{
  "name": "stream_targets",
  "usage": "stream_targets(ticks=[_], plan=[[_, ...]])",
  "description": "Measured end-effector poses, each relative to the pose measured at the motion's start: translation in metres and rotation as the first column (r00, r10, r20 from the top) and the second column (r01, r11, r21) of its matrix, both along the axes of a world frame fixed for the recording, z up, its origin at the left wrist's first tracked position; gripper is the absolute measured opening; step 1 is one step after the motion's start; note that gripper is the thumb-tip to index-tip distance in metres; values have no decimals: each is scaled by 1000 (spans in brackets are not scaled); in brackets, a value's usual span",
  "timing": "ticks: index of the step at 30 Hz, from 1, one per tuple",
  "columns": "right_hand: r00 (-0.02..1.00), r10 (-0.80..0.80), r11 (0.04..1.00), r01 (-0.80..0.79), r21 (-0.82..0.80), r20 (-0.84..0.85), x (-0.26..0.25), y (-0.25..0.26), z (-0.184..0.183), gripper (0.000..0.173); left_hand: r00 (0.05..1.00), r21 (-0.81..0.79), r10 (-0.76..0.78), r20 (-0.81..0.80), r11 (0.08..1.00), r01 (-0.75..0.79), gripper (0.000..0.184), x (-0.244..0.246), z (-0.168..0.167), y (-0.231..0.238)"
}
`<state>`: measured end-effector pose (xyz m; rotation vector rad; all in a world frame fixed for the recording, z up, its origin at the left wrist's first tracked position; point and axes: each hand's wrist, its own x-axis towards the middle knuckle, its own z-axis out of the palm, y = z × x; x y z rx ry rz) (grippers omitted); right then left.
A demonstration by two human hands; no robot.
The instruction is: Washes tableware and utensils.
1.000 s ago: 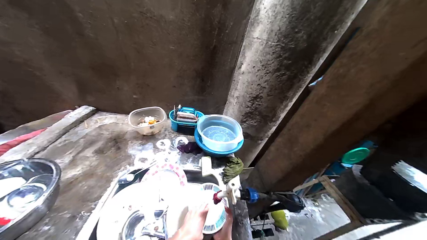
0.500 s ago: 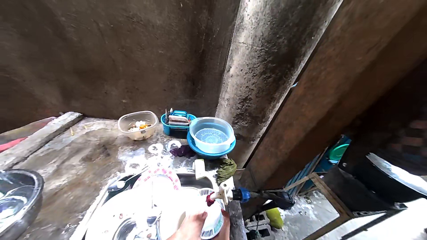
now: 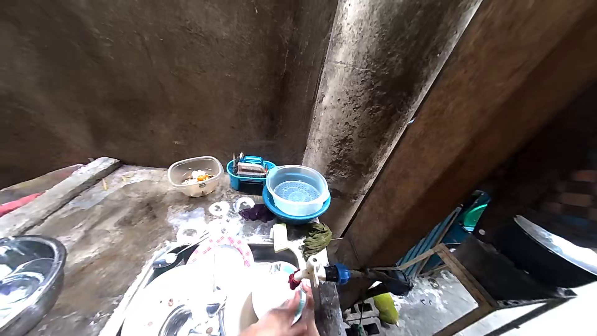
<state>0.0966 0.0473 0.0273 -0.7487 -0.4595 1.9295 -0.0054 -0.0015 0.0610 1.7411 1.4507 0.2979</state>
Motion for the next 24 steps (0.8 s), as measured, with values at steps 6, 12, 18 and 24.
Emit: stream_targets(ticks=[6,12,18,24], plan=[[946,325,940,-323,-112,-4,25,20,-9,56,980,587,-110,-165,788,187,25,-57,-3,-3],[890,213,977,-200,-75,403,-3,-17,-6,61,970,294,175,170,930,-219,42,-94,15,47],[944,-137,990,128,52,300,-8,-33,-7,45,866,4,496,-69,868,-497,44,-63,27,79],[912,-287,957,288,39,292,-1,-41,3,45,895,393,387,221,805,-445,38,8,13,36]])
